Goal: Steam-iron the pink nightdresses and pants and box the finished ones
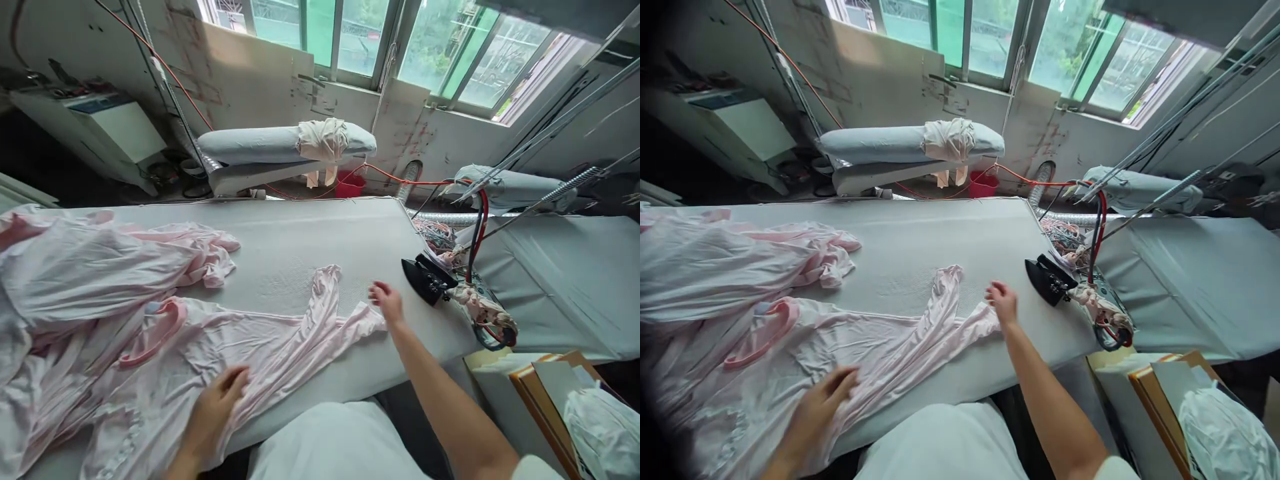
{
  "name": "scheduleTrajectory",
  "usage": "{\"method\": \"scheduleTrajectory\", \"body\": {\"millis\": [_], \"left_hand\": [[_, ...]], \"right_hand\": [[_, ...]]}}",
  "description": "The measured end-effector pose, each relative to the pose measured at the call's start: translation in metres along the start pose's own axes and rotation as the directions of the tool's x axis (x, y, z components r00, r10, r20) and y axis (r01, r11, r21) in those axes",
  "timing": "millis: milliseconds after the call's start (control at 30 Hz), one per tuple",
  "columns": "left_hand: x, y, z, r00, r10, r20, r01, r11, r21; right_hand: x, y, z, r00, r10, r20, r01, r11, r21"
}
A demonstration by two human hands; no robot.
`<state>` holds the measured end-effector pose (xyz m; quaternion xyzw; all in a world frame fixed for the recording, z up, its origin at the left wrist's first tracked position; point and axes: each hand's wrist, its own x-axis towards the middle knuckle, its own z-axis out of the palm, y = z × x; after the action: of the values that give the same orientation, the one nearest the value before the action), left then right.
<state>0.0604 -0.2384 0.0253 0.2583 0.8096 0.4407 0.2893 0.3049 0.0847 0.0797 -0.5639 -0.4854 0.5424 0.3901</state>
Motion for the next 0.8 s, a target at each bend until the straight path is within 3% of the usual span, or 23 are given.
{"method": "scheduleTrajectory", "body": {"millis": [67,167,233,267,333,433,533,633,700,733,800], "left_hand": [[0.030,0.013,0.027,0.986,0.123,0.110,-0.126,0.992,0.019],[0.053,0.030,0.062,0.952,0.240,0.187,-0.255,0.965,0.057],[0.054,0.029,0.073,0.945,0.284,0.162,-0.301,0.949,0.092],[0.052,0.024,0.075,0.939,0.316,0.136,-0.333,0.933,0.138],[0.043,0.007,0.072,0.915,0.395,0.080,-0.400,0.870,0.289],[0.028,-0.021,0.058,0.837,0.539,0.092,-0.513,0.716,0.474],[0.016,-0.036,0.046,0.690,0.692,0.214,-0.705,0.576,0.414],[0.009,-0.028,0.044,0.540,0.761,0.360,-0.839,0.453,0.301],[0.008,-0.013,0.051,0.486,0.732,0.479,-0.872,0.447,0.201],[0.008,-0.003,0.058,0.484,0.691,0.537,-0.860,0.489,0.146],[0.010,0.021,0.079,0.535,0.553,0.639,-0.766,0.637,0.090]], "right_hand": [[0.008,0.000,0.064,0.984,-0.049,0.171,0.062,0.995,-0.073],[0.018,0.005,0.139,0.954,-0.110,0.280,0.160,0.973,-0.164],[0.026,0.004,0.157,0.944,-0.122,0.307,0.197,0.954,-0.226],[0.030,0.002,0.155,0.941,-0.122,0.316,0.206,0.946,-0.249],[0.038,-0.007,0.130,0.940,-0.117,0.319,0.208,0.941,-0.268],[0.035,-0.017,0.054,0.958,-0.114,0.265,0.184,0.949,-0.258],[0.004,0.001,-0.038,0.976,-0.054,0.213,0.115,0.951,-0.288],[-0.045,0.045,-0.113,0.993,0.030,0.118,0.035,0.859,-0.511],[-0.077,0.073,-0.142,0.998,0.057,0.013,-0.037,0.787,-0.616],[-0.089,0.083,-0.150,0.998,0.051,-0.040,-0.065,0.774,-0.630],[-0.103,0.095,-0.149,0.993,0.000,-0.115,-0.072,0.781,-0.620]]}}
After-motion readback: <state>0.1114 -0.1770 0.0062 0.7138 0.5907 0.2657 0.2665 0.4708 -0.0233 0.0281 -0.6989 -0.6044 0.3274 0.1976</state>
